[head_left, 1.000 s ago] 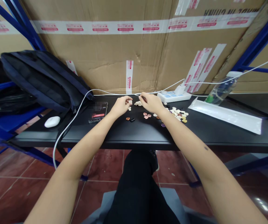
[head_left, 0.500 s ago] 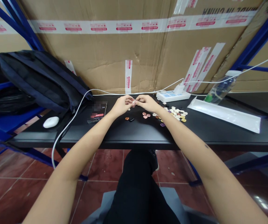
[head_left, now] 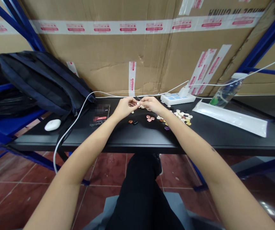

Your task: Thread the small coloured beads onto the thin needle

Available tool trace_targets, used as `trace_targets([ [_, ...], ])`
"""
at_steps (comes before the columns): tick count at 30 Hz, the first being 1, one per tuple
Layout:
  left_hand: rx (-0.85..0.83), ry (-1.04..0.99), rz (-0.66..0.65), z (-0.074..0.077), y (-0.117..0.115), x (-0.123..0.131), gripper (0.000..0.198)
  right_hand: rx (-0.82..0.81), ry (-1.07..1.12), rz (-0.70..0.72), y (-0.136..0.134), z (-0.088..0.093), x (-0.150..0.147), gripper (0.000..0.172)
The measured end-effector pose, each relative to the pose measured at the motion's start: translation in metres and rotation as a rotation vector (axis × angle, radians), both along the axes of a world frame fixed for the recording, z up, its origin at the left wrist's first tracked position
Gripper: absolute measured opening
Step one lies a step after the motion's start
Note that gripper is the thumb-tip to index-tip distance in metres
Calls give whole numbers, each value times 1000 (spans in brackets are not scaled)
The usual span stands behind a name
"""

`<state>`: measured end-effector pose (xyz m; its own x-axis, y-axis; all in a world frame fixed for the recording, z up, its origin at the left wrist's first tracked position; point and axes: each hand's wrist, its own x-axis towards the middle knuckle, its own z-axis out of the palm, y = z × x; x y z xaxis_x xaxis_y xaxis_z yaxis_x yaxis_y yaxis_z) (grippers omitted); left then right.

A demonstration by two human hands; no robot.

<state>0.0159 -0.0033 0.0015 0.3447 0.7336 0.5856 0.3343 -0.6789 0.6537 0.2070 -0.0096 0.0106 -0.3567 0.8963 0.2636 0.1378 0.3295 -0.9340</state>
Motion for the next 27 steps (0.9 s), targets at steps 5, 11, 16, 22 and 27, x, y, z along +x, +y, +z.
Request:
trace_targets([
  [5, 55, 5, 5, -2, 0, 0, 14, -3, 6, -3, -3, 2, -2, 30],
  [11, 98, 44, 41, -1, -3, 0, 15, 28, -8, -35, -3, 1, -4, 37],
  [16, 103, 41, 48, -1, -5, 1, 15, 48, 10, -59, -3, 1, -8, 38],
  [22, 80, 33, 53, 0, -4, 1, 16, 63, -12, -67, -2, 1, -10, 37],
  [27, 16, 42, -62, 1, -2, -2, 17, 89, -106, 19, 1, 0, 1, 36],
])
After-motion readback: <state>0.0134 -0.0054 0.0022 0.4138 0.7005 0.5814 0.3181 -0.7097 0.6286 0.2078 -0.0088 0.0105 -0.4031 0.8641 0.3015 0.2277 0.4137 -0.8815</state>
